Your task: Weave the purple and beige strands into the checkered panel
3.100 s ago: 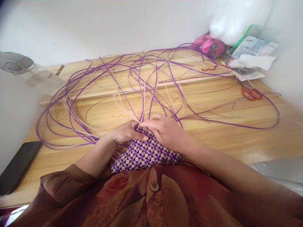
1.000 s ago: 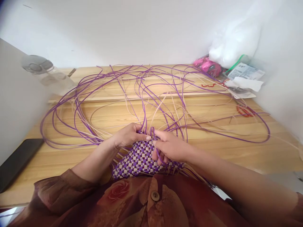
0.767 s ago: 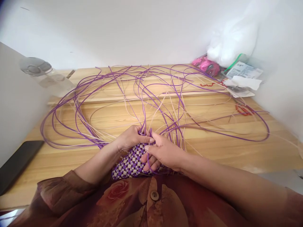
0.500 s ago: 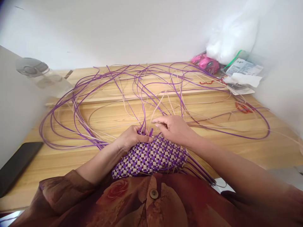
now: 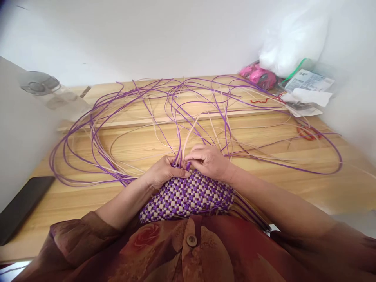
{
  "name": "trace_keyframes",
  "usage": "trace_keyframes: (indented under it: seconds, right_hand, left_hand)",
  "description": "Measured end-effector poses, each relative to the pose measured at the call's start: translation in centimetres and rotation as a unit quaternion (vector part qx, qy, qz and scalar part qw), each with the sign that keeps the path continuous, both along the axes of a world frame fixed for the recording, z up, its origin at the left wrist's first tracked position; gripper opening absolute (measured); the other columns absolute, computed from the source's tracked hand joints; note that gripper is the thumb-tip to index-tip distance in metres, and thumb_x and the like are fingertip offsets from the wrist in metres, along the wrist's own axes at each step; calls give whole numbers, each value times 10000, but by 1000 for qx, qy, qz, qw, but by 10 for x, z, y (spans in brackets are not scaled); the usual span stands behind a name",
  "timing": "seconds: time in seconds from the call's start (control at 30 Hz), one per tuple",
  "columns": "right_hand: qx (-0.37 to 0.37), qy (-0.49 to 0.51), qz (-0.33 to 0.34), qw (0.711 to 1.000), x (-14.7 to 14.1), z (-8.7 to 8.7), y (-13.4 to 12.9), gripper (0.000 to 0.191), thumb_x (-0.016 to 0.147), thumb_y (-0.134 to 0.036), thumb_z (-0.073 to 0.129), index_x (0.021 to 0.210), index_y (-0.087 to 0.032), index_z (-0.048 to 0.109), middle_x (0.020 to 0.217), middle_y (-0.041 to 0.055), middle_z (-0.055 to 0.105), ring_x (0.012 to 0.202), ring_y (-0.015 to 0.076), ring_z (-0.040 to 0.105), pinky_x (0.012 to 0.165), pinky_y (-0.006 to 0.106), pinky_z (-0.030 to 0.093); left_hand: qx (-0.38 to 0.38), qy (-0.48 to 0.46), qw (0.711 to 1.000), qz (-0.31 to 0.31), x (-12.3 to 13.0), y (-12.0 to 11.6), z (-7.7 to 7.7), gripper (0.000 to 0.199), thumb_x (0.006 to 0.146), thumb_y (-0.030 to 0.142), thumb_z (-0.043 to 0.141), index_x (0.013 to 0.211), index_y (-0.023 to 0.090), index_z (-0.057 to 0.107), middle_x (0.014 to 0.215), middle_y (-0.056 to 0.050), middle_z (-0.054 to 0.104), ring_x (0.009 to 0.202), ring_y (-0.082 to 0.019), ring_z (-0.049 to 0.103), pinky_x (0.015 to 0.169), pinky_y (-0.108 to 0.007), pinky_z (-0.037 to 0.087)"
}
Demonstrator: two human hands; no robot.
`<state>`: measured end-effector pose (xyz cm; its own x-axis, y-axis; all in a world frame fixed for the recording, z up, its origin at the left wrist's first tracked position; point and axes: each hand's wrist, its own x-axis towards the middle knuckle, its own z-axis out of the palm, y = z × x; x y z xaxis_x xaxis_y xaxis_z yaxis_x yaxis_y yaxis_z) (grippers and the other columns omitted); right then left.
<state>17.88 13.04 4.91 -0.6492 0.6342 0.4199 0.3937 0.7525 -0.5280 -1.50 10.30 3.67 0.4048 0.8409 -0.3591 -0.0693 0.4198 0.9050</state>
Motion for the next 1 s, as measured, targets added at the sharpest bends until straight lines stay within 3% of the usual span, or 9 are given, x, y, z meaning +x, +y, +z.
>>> trace_keyframes:
  seconds: [0.23, 0.4, 0.53, 0.67, 0.73, 0.83, 1.0]
  right_hand:
    - [2, -48, 25, 999, -2, 0, 1, 349, 844, -69, 488, 1134, -179, 649, 923, 50, 644, 864, 145, 587, 786, 263, 449]
    - [51, -97, -5, 994, 1, -1, 6, 179, 856, -117, 511, 909, -169, 674, 892, 61, 613, 849, 166, 546, 773, 283, 421]
    - [76, -195, 22, 978, 13, 16, 4, 139, 880, -174, 519, 837, -172, 651, 819, 63, 615, 885, 207, 490, 825, 341, 376]
    - [7, -223, 95, 970, 8, 41, -10, 140, 893, -208, 507, 804, -177, 610, 776, 43, 620, 876, 205, 479, 829, 354, 338]
    - [-52, -201, 123, 970, -2, 43, -12, 150, 907, -197, 478, 816, -174, 595, 780, 30, 620, 800, 171, 497, 776, 314, 351]
    - [-73, -163, 61, 982, -12, 32, -5, 156, 919, -192, 468, 847, -172, 605, 827, 28, 636, 800, 155, 540, 750, 280, 366]
    - [-3, -175, -42, 984, -5, 15, 3, 139, 909, -172, 477, 938, -167, 612, 867, 41, 645, 847, 177, 566, 779, 288, 379]
  left_hand:
    - [-13, 20, 1000, 2, 0, -1, 0, 257, 487, 190, 845, 630, 134, 638, 614, 39, 609, 577, -74, 501, 658, -251, 375]
    - [-1, 3, 1000, -6, -1, 1, -2, 266, 482, 216, 852, 635, 132, 651, 651, 27, 626, 610, -85, 527, 682, -252, 391]
    - [-27, 36, 999, -2, -2, 2, -4, 296, 475, 253, 856, 666, 131, 666, 643, 9, 632, 603, -106, 539, 668, -265, 404]
    - [-7, 75, 997, -11, -1, 0, -4, 279, 497, 250, 838, 681, 131, 666, 616, 21, 607, 580, -106, 517, 631, -261, 392]
    - [26, 74, 997, -26, -1, -1, -3, 256, 522, 235, 822, 704, 134, 674, 621, 32, 601, 585, -97, 504, 628, -252, 378]
    - [28, 39, 998, -36, -1, -2, -2, 251, 529, 223, 819, 719, 135, 680, 669, 31, 622, 624, -95, 521, 672, -252, 390]
    - [-17, 17, 999, -25, -3, -1, -2, 265, 498, 207, 842, 682, 131, 667, 668, 18, 643, 618, -92, 542, 694, -259, 412]
